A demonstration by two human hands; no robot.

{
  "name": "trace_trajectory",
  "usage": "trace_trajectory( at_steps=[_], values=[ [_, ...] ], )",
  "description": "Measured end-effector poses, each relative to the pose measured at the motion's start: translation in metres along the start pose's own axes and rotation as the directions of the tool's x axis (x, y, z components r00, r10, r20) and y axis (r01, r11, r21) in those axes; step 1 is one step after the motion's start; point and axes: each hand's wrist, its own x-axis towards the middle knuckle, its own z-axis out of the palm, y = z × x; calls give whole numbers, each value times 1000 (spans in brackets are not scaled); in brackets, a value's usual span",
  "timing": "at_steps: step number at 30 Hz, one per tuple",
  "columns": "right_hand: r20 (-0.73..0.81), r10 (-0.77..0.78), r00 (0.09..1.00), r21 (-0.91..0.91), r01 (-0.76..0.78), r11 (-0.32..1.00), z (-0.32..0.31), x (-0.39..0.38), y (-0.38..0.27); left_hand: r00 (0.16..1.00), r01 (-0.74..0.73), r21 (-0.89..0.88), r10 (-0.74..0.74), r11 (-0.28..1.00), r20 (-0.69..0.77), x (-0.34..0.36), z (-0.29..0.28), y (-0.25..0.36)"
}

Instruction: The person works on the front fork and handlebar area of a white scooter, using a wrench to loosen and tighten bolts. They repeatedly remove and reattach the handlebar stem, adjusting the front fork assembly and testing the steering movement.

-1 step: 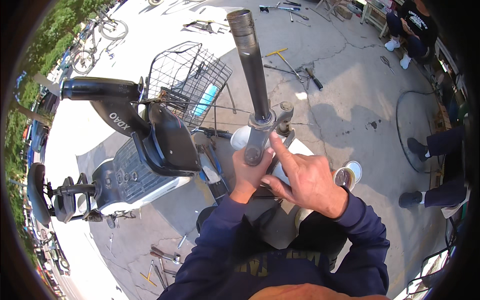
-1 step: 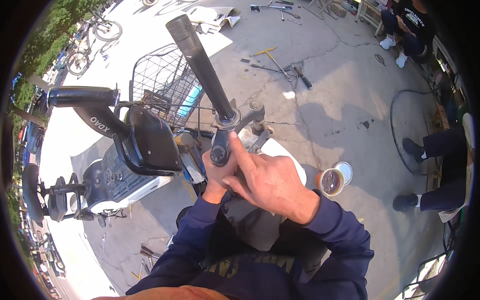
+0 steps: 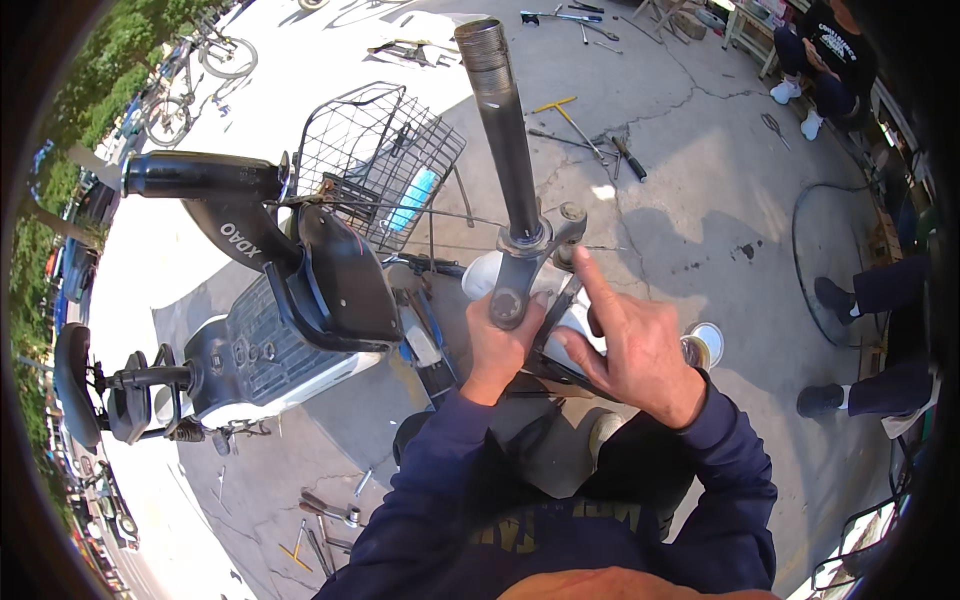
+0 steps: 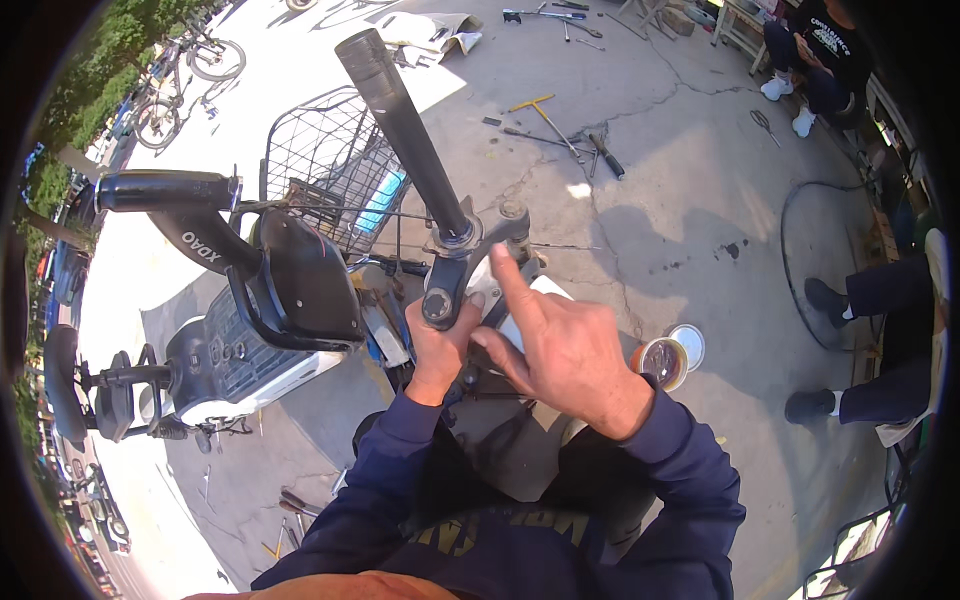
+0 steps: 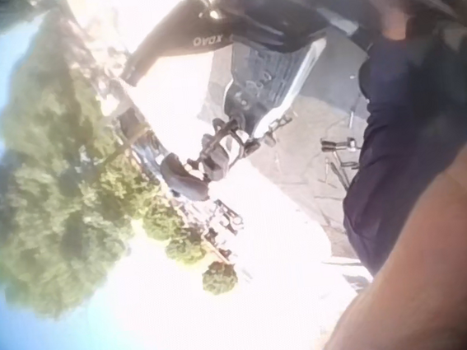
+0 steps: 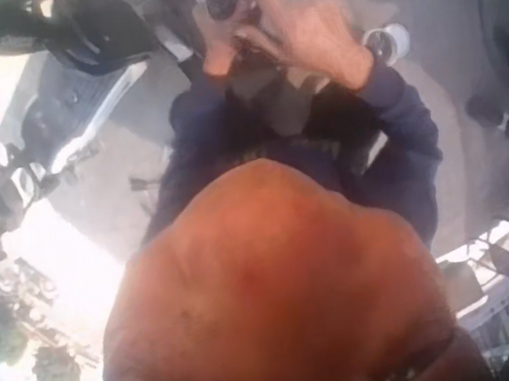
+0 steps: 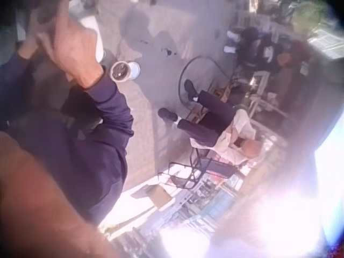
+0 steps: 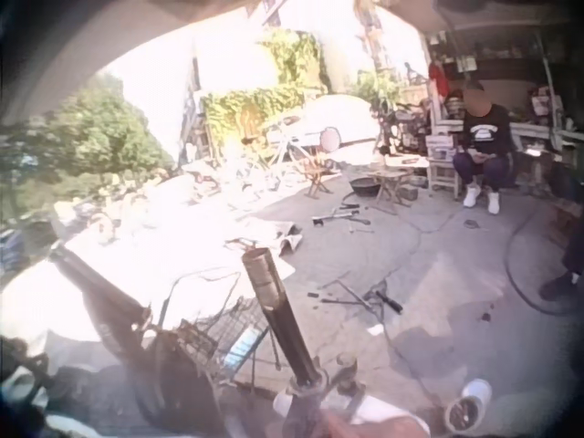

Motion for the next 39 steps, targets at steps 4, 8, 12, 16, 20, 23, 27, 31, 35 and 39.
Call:
trace_trajectory(
  at_steps=[4,8,12,16,20,23,27,31,35,39],
  values=[
    [-180,458,871,-59,-474,879,-12,-41,74,1000,-11,-7,11,1000,-4,3,0,0],
    [-127,714,689,-326,-709,626,-15,-150,160,999,35,-11,-35,999,5,4,4,-9],
    [3,828,561,-372,-768,521,2,-247,237,999,39,-130,-43,991,-32,7,2,-5],
    [298,885,358,-412,-788,457,2,-283,244,997,22,-207,-38,978,-70,11,3,-4],
    [437,843,312,-435,-747,502,14,-296,245,996,40,-245,-58,969,-68,12,8,-3],
    [512,827,233,-407,-782,472,30,-299,250,994,71,-209,-87,975,-69,12,8,-5],
    [441,892,100,-209,-955,210,54,-307,254,990,62,-193,-84,979,-111,9,15,2],
    [399,911,101,-170,-969,182,76,-290,248,990,46,-183,-69,982,-121,11,12,0],
    [305,898,318,-251,-882,398,100,-324,260,992,53,-184,-73,981,-103,11,14,0],
    [372,855,362,-278,-835,475,96,-330,263,992,46,-188,-67,981,-108,11,16,1]
  ],
)
